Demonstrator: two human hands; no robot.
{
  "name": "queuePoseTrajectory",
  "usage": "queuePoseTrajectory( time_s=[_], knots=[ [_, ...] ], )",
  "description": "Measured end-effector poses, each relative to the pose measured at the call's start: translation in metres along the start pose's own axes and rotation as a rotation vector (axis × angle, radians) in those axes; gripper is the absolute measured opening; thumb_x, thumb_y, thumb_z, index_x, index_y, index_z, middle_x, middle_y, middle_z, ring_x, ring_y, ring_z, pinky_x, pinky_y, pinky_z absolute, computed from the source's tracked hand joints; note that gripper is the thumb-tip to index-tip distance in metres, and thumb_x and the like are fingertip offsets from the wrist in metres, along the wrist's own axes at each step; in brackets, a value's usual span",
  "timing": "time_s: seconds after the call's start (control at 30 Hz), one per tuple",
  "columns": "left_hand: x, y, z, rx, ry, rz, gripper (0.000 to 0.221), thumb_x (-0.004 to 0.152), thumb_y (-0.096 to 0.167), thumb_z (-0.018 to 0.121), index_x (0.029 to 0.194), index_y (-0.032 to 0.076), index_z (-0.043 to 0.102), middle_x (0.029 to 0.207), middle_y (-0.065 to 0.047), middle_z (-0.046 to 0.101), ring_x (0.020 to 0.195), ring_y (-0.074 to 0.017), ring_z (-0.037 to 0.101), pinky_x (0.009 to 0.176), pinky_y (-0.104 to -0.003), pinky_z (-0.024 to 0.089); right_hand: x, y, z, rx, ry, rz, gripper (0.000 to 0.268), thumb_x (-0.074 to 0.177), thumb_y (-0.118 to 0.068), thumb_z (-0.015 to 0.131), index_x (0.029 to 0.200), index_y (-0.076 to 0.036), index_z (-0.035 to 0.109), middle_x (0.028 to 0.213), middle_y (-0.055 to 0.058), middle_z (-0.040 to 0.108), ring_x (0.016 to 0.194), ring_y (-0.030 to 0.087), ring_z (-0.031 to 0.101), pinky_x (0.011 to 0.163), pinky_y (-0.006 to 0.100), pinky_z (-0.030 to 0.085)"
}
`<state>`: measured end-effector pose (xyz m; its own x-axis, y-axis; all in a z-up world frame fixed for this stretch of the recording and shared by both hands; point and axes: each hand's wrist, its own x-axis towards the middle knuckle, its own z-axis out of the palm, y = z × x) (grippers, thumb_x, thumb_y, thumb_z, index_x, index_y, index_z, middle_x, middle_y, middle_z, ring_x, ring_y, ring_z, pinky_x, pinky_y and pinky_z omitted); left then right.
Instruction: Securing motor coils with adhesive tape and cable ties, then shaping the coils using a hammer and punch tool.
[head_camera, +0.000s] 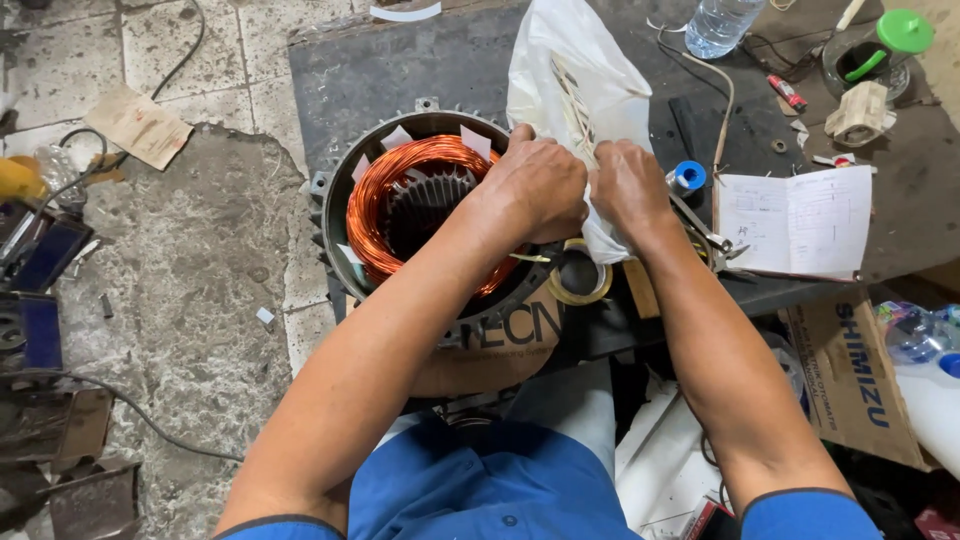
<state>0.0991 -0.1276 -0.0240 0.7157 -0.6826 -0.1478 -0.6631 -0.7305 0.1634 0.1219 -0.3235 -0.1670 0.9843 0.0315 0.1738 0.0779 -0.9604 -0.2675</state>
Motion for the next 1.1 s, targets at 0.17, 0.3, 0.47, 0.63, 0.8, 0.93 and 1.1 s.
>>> queuePoseTrajectory(
  time_s=[0.17,0.3,0.47,0.63,0.8,0.93,1.1],
  knots=[
    [0.004,-0.005,0.007,0.006,0.035,0.019,0.031,0.089,0.034,0.058,0.089,0.011,0.079,0.083,-0.009,0.076,0.092,-0.0270,0.072,0.100,-0.049,0.036,-0.002,0.007,-0.036,0.207,0.014,0.143,0.030,0.083,-0.017,0.072,0.112,-0.015,0.077,0.076,0.011,0.072,0.087,0.040,0.073,0.074,0.054,0.059],
    [0.015,-0.018,0.019,-0.190,0.220,0.054,0.016,0.081,0.017,0.062,0.084,0.016,0.077,0.085,-0.005,0.073,0.088,-0.0302,0.074,0.093,-0.051,0.047,-0.019,0.017,-0.066,0.286,0.092,0.278,0.024,0.085,-0.011,0.070,0.107,-0.014,0.079,0.075,0.007,0.071,0.079,0.034,0.073,0.071,0.048,0.057],
    [-0.006,-0.012,-0.011,-0.488,0.429,0.052,0.028,0.082,-0.011,0.047,0.097,0.001,0.068,0.094,-0.014,0.059,0.074,-0.0344,0.064,0.064,-0.049,0.053,-0.038,-0.065,-0.124,0.442,-0.110,0.435,0.030,0.095,-0.012,0.069,0.124,-0.011,0.073,0.088,0.005,0.076,0.073,0.014,0.070,0.067,0.032,0.059],
    [-0.004,-0.014,-0.005,-0.205,0.403,0.143,0.024,0.085,0.001,0.062,0.106,0.006,0.072,0.126,-0.018,0.052,0.106,-0.0357,0.052,0.083,-0.051,0.048,-0.040,-0.047,-0.082,1.420,-0.123,0.488,0.026,0.092,-0.001,0.071,0.118,0.000,0.068,0.087,0.010,0.070,0.074,0.014,0.066,0.071,0.025,0.058],
    [-0.012,-0.008,-0.019,-0.234,0.347,0.148,0.042,0.083,-0.002,0.063,0.122,0.012,0.066,0.134,-0.011,0.057,0.117,-0.0340,0.056,0.086,-0.048,0.049,-0.051,-0.062,-0.104,1.559,-0.181,0.424,0.025,0.092,0.001,0.065,0.116,-0.002,0.063,0.090,0.013,0.067,0.076,0.018,0.067,0.072,0.028,0.057],
    [0.008,-0.014,0.011,-0.086,0.230,0.066,0.024,0.089,0.018,0.056,0.107,0.026,0.071,0.094,-0.001,0.075,0.104,-0.0276,0.065,0.085,-0.043,0.043,-0.049,-0.052,-0.088,1.465,-0.199,0.354,0.025,0.091,-0.003,0.070,0.115,-0.001,0.064,0.087,0.004,0.071,0.081,0.010,0.070,0.079,0.028,0.060],
    [0.019,-0.015,0.030,0.033,0.256,0.012,0.027,0.085,0.025,0.051,0.073,0.019,0.074,0.072,-0.006,0.074,0.088,-0.0293,0.069,0.082,-0.043,0.041,-0.026,-0.042,-0.074,0.980,-0.221,0.378,0.029,0.100,-0.009,0.055,0.122,0.001,0.070,0.089,0.014,0.072,0.079,0.018,0.075,0.073,0.034,0.065]
  ],
)
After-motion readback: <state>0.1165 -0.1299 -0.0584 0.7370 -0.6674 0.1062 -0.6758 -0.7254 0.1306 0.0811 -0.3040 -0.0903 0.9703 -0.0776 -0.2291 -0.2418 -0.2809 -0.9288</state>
